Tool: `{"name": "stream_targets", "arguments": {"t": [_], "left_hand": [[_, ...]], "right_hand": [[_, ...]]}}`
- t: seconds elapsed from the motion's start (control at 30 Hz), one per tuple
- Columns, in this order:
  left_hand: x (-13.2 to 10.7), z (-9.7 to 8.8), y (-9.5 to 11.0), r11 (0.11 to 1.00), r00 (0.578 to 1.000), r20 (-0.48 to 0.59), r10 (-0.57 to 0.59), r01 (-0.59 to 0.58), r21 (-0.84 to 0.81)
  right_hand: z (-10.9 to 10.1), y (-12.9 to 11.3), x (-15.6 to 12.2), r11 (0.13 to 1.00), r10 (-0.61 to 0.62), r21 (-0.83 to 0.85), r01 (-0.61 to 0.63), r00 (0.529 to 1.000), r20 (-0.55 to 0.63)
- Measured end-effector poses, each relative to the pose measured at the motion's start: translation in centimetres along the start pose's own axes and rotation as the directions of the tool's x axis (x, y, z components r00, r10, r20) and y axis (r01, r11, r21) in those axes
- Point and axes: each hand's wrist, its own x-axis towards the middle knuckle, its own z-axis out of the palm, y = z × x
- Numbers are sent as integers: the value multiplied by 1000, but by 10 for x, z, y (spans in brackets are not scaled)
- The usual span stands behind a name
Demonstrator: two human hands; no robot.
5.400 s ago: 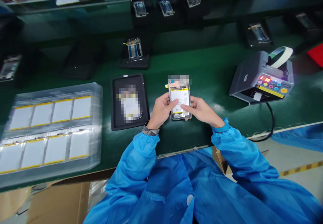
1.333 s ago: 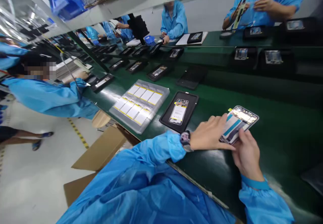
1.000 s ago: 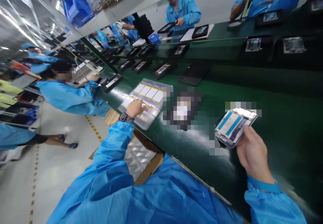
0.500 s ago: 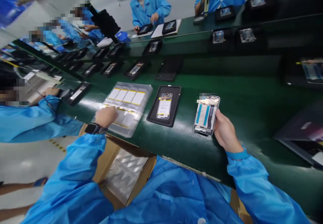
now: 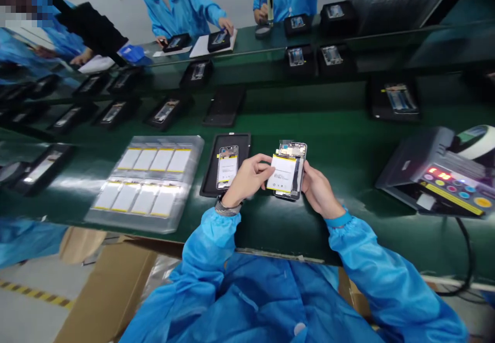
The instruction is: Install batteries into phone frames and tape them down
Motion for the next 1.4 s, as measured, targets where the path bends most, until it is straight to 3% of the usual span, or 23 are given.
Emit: {"name": "stream_targets", "arguments": {"t": [0.13, 0.23, 0.37, 0.4, 0.47, 0.53, 0.6, 0.67, 0.77, 0.87, 1.1, 1.4], "left_hand": [[12, 12, -8, 1000, 1000, -27, 0, 0, -7], [11, 17, -15, 989, 987, -132, 91, -74, 129], [14, 22, -19, 869, 893, -283, 350, -197, 453], [15, 22, -19, 874, 887, -301, 349, -192, 446], [20, 21, -21, 942, 929, -272, 250, -168, 291], [24, 24, -25, 992, 983, -140, 122, -115, 53], [27, 30, -30, 991, 997, -51, 56, -62, -116], [27, 40, -35, 980, 995, -97, 33, -51, -190], [26, 53, -42, 974, 965, -256, 49, -103, -201], [25, 59, -46, 972, 940, -334, 65, -135, -191], [25, 61, -52, 944, 941, -338, 22, -131, -302], [16, 72, -47, 971, 928, -362, 87, -161, -179]], "right_hand": [[1, -1, 0, 999, 0, 35, -1, 1000, 22], [2, 0, 0, 999, -15, 51, 14, 1000, 21], [5, -4, -4, 999, -33, 24, 33, 999, 27], [5, -5, -5, 999, -37, 10, 37, 999, 35], [6, -6, -6, 999, -45, -18, 46, 998, 54], [5, -5, -6, 997, -62, -39, 64, 996, 68], [2, -1, -5, 992, -93, -78, 99, 993, 72], [0, 4, -2, 977, -139, -154, 148, 988, 71], [-3, 11, 0, 939, -202, -261, 222, 974, 103], [-3, 15, 1, 920, -237, -289, 264, 963, 125], [-1, 16, -2, 894, -293, -331, 303, 953, 80], [-2, 7, -5, 870, -283, -420, 259, 959, 6]]}}
